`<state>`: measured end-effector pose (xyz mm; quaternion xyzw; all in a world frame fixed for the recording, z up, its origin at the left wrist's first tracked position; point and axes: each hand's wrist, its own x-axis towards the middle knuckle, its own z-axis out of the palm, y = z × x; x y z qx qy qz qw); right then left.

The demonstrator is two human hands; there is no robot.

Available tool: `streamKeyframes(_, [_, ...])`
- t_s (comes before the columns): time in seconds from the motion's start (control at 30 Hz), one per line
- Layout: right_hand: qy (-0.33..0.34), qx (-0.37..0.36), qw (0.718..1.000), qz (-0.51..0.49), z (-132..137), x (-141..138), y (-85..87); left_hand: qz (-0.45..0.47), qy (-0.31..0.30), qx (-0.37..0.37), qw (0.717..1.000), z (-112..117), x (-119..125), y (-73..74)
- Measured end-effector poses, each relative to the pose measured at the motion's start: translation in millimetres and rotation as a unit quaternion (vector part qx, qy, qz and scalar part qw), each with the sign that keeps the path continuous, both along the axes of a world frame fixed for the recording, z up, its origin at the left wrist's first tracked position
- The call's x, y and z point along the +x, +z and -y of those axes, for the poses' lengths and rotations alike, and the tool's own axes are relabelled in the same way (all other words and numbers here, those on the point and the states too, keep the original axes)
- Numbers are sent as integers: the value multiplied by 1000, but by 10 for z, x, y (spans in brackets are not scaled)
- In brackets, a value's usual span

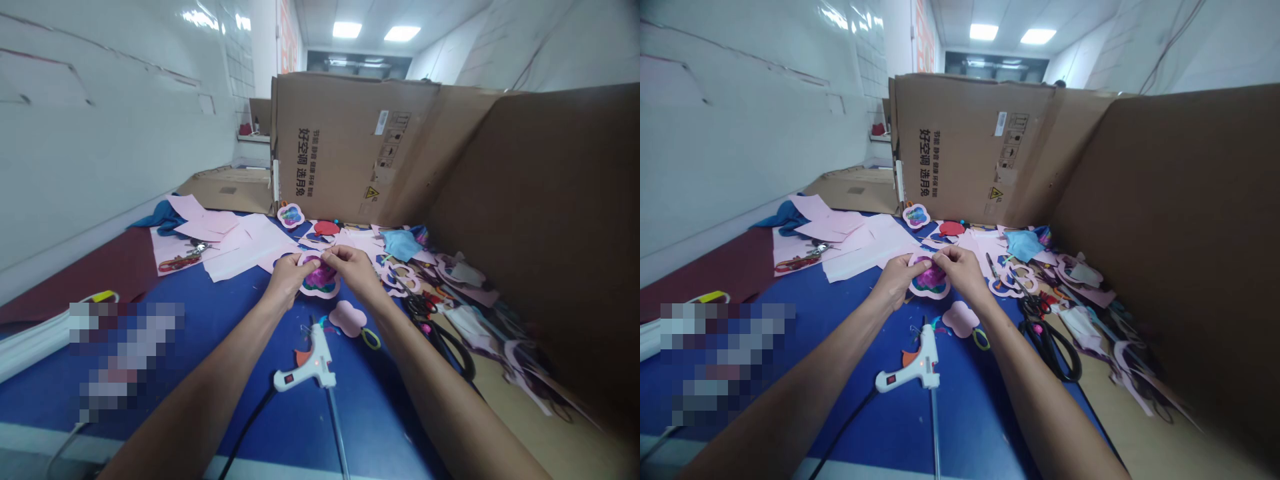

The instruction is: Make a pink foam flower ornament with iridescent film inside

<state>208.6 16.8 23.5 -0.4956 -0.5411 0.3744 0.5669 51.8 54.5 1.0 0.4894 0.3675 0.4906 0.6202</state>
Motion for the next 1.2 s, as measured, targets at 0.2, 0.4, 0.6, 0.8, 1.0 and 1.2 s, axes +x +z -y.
streamKeyframes(0.2, [7, -3, 1000, 1, 9, -1, 2, -5, 8, 2, 1000, 12, -9, 14])
streamKeyframes(0.4, [9, -3, 1000, 1, 0, 0, -12, -14, 13, 13, 1000, 7, -11, 8])
streamKeyframes(0.6, [-9, 0, 1000, 20, -22, 4, -38, -7, 8, 18, 1000, 8, -1, 1])
streamKeyframes(0.8, [-19, 8, 998, 56, -42, 28, -64, 2, -13, 22, 1000, 20, -19, 31])
streamKeyframes(1.0, [-24, 9, 998, 61, -39, 22, -62, 24, -12, 30, 999, 14, -37, 37])
streamKeyframes(1.2, [-13, 9, 998, 54, -32, 10, -49, 45, -1, 26, 999, -12, -21, -4])
